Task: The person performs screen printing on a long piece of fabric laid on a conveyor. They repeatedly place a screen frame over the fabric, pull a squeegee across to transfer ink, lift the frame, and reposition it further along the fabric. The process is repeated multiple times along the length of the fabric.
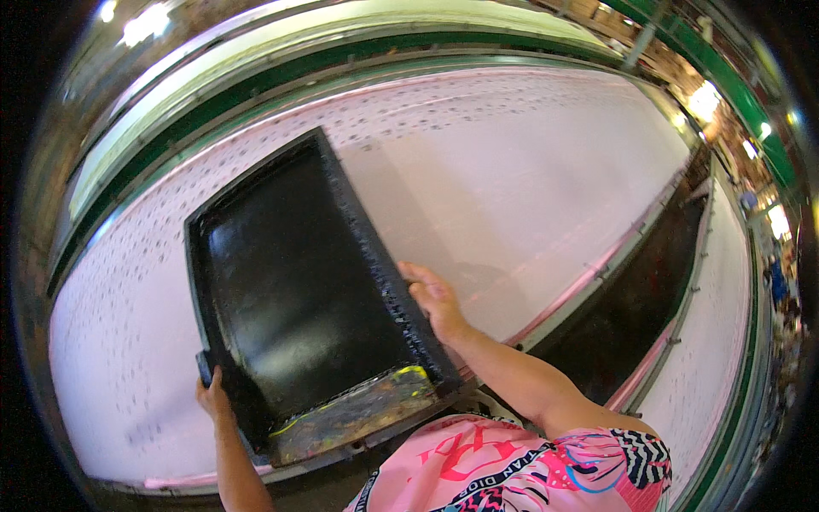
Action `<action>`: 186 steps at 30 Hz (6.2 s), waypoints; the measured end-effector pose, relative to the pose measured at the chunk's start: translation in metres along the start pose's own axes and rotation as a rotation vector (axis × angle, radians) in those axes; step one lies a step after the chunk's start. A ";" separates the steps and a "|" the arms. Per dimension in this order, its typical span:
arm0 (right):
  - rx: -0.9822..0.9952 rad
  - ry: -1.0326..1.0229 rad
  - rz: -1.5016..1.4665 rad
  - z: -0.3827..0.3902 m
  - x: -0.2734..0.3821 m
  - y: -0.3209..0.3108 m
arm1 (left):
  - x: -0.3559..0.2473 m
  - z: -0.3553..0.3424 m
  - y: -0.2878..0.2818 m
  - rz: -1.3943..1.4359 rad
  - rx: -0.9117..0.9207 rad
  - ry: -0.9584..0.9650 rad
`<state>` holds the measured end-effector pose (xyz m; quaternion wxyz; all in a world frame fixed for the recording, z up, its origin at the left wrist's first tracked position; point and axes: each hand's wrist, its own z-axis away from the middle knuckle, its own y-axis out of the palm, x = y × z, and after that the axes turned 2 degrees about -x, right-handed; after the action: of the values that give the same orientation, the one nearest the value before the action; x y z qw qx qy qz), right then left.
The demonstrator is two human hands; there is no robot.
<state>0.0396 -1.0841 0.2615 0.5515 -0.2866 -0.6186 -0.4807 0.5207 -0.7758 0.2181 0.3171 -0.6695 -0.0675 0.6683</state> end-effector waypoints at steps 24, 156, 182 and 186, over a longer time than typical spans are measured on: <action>0.061 -0.061 0.365 -0.164 0.192 -0.464 | -0.260 0.281 0.390 0.247 -0.039 0.045; 0.493 -0.328 1.659 -0.360 0.201 -0.464 | -0.323 0.452 0.603 -0.038 -0.133 0.266; 0.770 -0.549 1.477 -0.014 0.226 -0.550 | -0.349 0.466 0.591 -0.357 -0.085 -0.020; 0.786 -0.565 1.388 -0.014 0.213 -0.565 | -0.340 0.456 0.597 -0.409 -0.110 -0.003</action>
<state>-0.5033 -1.3452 0.3076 0.6056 -0.4984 -0.5393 0.3067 -0.1388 -1.2694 0.2434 0.4089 -0.6572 -0.2386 0.5865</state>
